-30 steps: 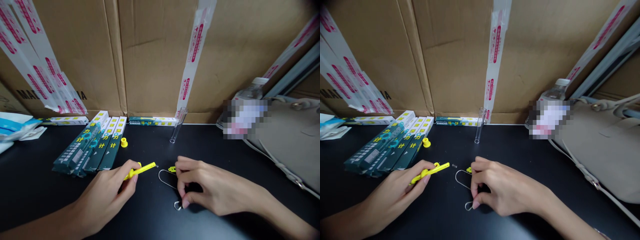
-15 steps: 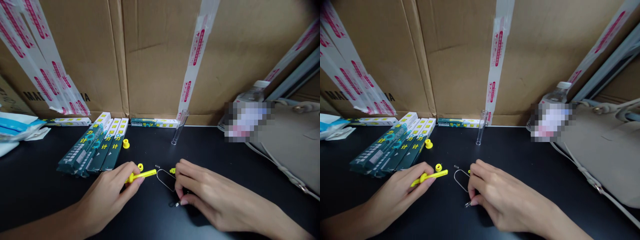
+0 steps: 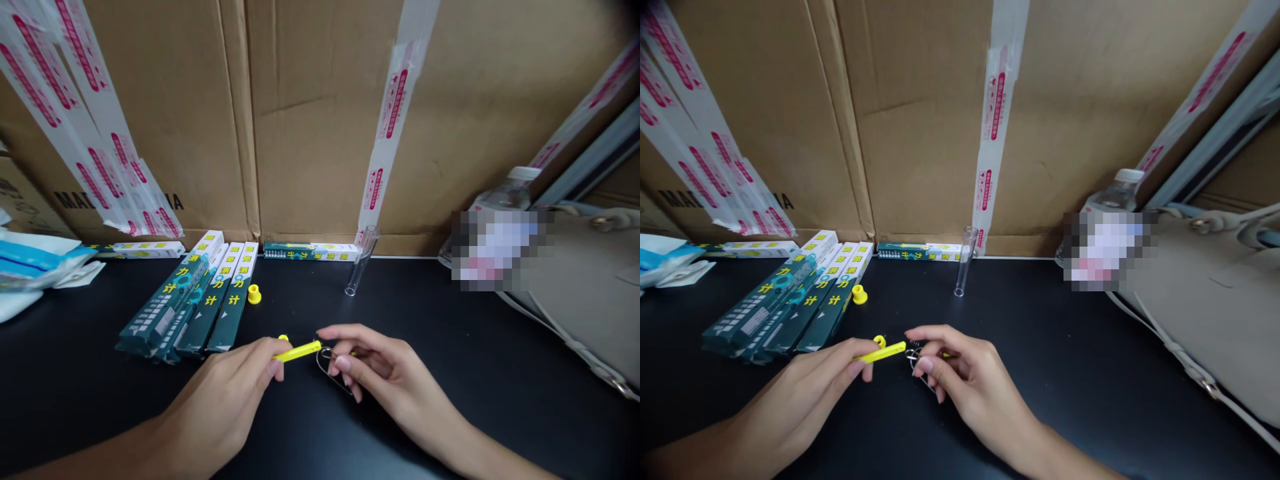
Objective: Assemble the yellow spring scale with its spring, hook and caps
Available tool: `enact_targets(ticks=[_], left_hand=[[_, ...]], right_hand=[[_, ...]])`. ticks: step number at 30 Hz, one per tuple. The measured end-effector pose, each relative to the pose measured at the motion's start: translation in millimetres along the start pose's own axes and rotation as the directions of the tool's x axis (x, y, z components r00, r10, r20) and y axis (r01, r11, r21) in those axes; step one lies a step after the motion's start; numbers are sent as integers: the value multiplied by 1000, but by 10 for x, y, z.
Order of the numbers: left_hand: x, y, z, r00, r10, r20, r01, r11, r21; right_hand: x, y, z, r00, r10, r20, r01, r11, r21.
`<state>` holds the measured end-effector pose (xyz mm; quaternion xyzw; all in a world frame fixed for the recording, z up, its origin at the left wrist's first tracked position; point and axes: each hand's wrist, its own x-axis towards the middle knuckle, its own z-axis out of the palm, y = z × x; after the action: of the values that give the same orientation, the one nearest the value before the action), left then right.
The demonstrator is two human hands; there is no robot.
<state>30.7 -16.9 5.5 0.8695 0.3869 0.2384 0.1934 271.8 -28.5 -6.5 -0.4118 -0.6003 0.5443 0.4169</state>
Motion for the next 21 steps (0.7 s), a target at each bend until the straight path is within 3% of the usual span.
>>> enact_targets(ticks=[7, 15, 19, 21], left_hand=[[-12, 29, -32, 999, -46, 23, 46, 999, 8], [-13, 27, -20, 998, -44, 50, 43, 999, 14], [-12, 24, 0, 996, -88, 17, 86, 993, 77], [-10, 13, 11, 995, -96, -18, 97, 989, 110]], right_hand=[[-8, -51, -62, 992, -66, -106, 66, 998, 1], [-17, -52, -39, 998, -45, -36, 42, 995, -86], [-37, -98, -63, 973, -223, -61, 199, 942, -269], [-38, -104, -74, 962, -257, -92, 219, 928, -302]])
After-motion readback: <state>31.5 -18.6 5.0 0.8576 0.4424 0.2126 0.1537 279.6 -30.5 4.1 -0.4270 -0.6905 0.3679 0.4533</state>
